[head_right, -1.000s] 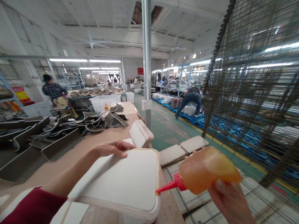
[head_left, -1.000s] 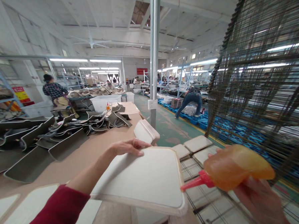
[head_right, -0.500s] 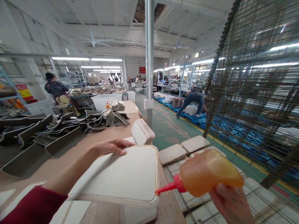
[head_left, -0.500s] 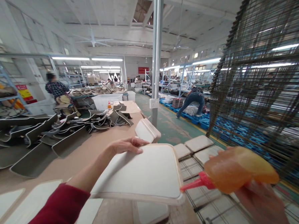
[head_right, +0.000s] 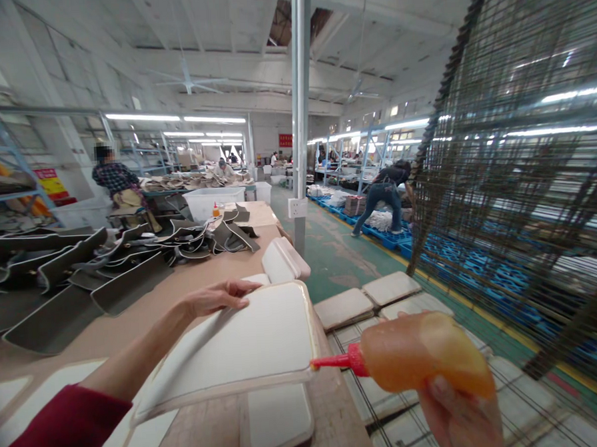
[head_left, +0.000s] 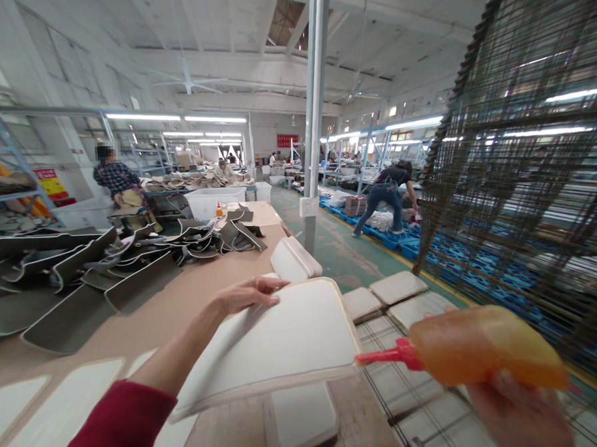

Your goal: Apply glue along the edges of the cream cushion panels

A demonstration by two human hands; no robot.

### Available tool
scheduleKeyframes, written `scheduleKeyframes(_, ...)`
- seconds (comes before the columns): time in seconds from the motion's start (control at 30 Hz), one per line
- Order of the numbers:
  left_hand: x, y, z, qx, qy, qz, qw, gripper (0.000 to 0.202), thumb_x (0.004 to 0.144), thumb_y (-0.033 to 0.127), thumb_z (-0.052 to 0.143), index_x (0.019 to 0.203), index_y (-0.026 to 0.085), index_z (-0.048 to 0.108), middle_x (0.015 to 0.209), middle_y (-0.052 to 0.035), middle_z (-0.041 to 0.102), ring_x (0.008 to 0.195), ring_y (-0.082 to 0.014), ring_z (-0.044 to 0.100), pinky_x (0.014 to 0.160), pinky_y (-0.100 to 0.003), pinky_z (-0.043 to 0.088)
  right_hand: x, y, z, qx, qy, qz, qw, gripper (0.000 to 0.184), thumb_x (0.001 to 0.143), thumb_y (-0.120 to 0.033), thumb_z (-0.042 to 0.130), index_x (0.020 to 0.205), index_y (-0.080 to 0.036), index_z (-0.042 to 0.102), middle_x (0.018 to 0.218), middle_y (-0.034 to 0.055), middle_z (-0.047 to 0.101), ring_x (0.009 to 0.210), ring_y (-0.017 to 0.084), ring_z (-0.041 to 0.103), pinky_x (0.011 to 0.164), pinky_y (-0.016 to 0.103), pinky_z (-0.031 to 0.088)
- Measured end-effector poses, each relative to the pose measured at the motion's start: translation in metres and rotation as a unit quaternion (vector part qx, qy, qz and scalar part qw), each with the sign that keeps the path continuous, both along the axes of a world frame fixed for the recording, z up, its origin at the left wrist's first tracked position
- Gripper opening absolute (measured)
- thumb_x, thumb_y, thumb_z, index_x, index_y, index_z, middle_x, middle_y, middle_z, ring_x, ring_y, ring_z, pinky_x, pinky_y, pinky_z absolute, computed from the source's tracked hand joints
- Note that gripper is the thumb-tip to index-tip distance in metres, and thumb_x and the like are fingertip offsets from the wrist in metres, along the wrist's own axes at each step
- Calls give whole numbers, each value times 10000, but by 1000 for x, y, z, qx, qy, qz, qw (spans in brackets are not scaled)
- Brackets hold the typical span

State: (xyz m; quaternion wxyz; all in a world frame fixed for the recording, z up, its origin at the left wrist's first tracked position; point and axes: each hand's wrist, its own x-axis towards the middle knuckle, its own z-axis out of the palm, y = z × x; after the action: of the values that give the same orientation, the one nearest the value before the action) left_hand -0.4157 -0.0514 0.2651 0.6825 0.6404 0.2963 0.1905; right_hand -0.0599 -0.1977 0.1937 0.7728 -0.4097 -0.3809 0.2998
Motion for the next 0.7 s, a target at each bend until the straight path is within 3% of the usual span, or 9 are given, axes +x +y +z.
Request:
scheduleKeyframes(0.1, -1, 2, -7, -3, -8, 21, 1000, 581, 687, 269, 711, 1238, 175, 554, 1093, -75, 661, 877, -186, 615, 751, -240, 463, -3, -3, -2, -12, 36, -3, 999, 445, 630, -360, 754, 1050, -284, 626, 1095, 76, 608, 1063, 327, 523, 800, 444, 510)
scheduleKeyframes(0.2, -1, 3, -16, -10, -26, 51, 998, 588, 691, 253, 712, 1247, 166, 543, 1103, -82, 656, 905, -186, 609, 759, -238, 466, -13, -4, 7, 9, 61, -10, 998, 532, 597, -320, 779, 1092, -248, 598, 1197, 75, 553, 1109, 323, 489, 885, 438, 467)
scheduleKeyframes(0.33, 2, 2, -30, -36, -57, 81, 994, 602, 696, 256, 713, 1264, 187, 525, 1079, -73, 664, 868, -169, 619, 749, -239, 471, -28, -3, 23, 75, 57, -31, 995, 421, 644, -263, 770, 1031, -231, 606, 1152, 48, 563, 1124, 305, 474, 982, 468, 378)
scheduleKeyframes(0.47, 7, -1, -42, -55, -72, 126, 988, 654, 658, 246, 747, 1268, 184, 520, 1023, -67, 682, 789, -149, 622, 722, -233, 466, -38, -2, 32, 98, 42, -16, 994, 324, 693, -267, 740, 990, -233, 616, 1084, 41, 583, 1049, 302, 522, 978, 517, 373)
scheduleKeyframes(0.7, 14, -5, -55, -79, -94, 182, 976, 663, 609, 250, 783, 1229, 186, 558, 976, -57, 692, 778, -143, 613, 696, -217, 457, -43, 1, 26, 91, 49, -24, 994, 348, 723, -265, 714, 1050, -259, 595, 1103, 23, 585, 1096, 307, 493, 988, 544, 356)
